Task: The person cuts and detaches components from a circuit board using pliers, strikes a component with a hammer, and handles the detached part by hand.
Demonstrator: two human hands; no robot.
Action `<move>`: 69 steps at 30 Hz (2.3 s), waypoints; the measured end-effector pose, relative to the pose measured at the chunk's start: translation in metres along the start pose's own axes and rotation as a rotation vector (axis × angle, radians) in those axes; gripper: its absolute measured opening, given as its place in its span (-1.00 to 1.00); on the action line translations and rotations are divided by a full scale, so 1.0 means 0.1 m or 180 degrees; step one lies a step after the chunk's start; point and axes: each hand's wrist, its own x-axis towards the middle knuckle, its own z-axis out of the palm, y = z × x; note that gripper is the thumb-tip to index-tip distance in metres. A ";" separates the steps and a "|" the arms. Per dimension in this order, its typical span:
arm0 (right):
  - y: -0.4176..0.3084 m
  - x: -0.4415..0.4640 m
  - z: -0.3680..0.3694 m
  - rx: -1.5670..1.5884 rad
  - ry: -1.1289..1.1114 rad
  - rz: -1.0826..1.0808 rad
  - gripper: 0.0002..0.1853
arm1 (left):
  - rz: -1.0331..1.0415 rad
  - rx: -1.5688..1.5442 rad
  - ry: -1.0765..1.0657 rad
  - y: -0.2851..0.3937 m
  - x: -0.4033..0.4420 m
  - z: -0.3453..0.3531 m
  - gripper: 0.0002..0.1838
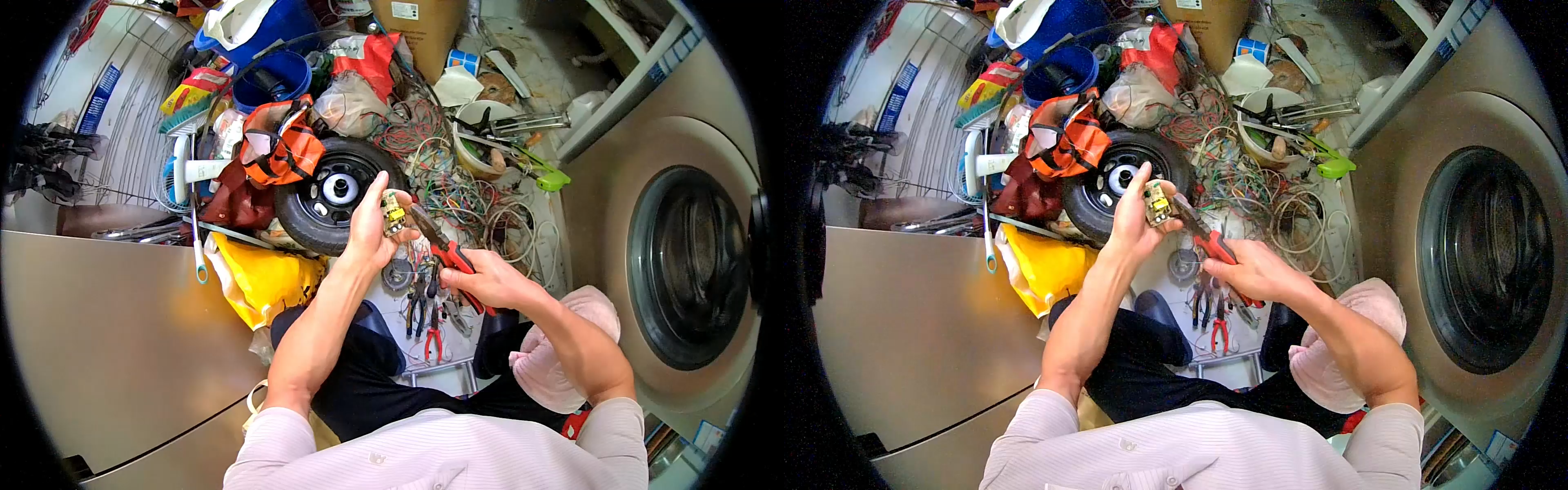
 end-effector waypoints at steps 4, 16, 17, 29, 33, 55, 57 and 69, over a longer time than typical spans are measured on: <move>-0.03 -0.03 -0.02 -0.1437 0.0878 -0.0669 -0.74 | -0.0149 -0.0098 -0.0110 -0.03 0.06 -0.06 -0.50; 0.08 0.13 -0.17 -0.3036 0.2383 -0.1528 -0.44 | -0.0343 0.0025 -0.0052 0.00 -0.04 -0.01 -0.56; 0.08 0.14 -0.16 -0.3034 0.2385 -0.1528 -0.44 | -0.0343 0.0041 -0.0098 0.02 -0.06 0.00 -0.56; 0.02 0.21 -0.06 -0.3785 0.2879 -0.1549 -0.42 | -0.0153 0.0459 0.0220 0.00 -0.18 0.09 -0.55; 0.01 0.23 -0.09 -0.3859 0.2972 -0.1565 -0.44 | -0.0086 0.0693 0.0120 0.03 -0.23 0.13 -0.54; 0.19 0.23 0.04 -0.3318 0.2066 -0.1552 -0.73 | 0.0951 0.1959 0.0363 -0.24 -0.16 -0.01 -0.37; 0.19 0.22 0.05 -0.3210 0.1973 -0.1487 -0.74 | 0.0961 0.1947 0.0385 -0.24 -0.17 0.00 -0.36; 0.20 0.22 0.13 -0.2317 0.1545 -0.0506 -0.70 | 0.1688 0.1837 0.0509 -0.30 -0.03 0.09 -0.47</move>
